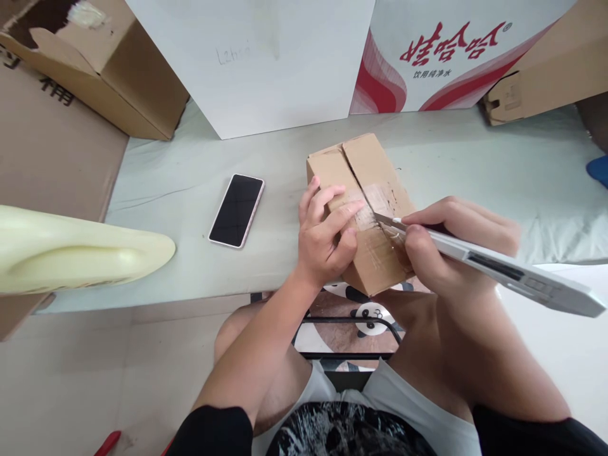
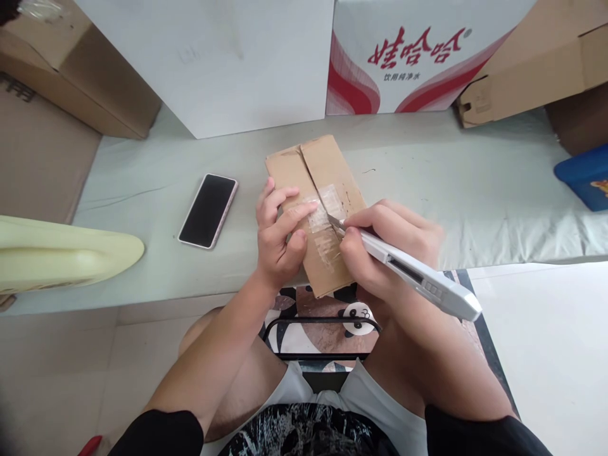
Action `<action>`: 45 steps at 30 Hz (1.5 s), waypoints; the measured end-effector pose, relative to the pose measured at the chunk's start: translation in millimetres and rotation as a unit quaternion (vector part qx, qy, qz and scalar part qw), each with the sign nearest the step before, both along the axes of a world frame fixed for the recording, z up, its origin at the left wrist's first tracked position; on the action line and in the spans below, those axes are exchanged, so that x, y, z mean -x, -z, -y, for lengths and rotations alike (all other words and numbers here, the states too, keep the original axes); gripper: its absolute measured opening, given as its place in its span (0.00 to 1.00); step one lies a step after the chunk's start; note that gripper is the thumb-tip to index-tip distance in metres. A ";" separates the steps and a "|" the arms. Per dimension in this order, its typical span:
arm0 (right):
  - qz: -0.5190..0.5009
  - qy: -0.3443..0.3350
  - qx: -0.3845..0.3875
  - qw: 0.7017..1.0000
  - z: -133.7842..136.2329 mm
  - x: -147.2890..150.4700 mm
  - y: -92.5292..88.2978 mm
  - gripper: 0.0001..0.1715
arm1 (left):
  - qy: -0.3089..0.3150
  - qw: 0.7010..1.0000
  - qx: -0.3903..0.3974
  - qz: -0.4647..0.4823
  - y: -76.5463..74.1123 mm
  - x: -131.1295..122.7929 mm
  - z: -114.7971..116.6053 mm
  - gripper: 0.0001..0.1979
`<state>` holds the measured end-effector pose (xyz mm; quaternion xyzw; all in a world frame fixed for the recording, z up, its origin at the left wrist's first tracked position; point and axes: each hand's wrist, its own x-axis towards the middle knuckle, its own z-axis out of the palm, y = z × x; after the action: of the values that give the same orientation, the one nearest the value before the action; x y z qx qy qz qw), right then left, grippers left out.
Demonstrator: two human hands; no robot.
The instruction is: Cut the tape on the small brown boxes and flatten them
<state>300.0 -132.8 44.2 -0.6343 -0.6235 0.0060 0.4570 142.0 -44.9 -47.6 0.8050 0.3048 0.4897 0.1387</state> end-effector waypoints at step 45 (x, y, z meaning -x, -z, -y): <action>0.014 -0.113 -0.108 0.988 -5.9 -9.0 10.6 0.10 | 0.089 0.990 -0.099 0.037 0.6 0.8 20.6 0.25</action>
<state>308.9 -126.9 33.6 -0.5065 -0.6944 -0.0185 0.5108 141.2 -65.6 -48.2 0.8199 0.1772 0.5326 0.1127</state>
